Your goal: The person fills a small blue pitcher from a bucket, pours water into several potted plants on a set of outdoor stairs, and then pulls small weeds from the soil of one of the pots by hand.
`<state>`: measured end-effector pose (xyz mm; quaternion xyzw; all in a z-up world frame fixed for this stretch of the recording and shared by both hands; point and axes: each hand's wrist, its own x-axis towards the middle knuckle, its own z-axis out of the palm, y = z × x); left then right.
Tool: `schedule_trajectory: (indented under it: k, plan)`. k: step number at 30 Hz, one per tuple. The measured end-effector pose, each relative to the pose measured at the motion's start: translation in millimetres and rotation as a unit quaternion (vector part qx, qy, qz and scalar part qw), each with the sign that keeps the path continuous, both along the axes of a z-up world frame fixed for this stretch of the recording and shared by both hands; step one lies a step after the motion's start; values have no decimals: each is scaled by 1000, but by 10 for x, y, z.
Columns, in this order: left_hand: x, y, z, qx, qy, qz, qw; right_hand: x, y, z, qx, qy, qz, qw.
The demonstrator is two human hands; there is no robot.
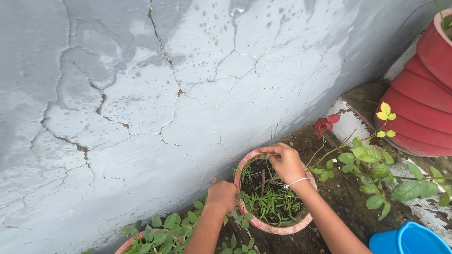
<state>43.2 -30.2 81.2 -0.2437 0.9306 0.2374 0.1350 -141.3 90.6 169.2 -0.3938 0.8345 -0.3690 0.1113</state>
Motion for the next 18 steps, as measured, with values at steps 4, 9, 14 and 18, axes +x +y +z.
schedule_trajectory:
  k: [4,9,14,18]
  plan:
    - [258,67,365,-10,-26,-14,1000,422,-322,59,-53,-107,166,979]
    - [642,66,932,-51,-13,-19,998,864,-466,200,-84,-94,170,977]
    - [1164,70,1572,-123,104,-3,987,1313,-227,798,-89,-180,27,979]
    - [1563,48,2126,-139,92,15,986,1604,56,1322,-126,-155,13,980]
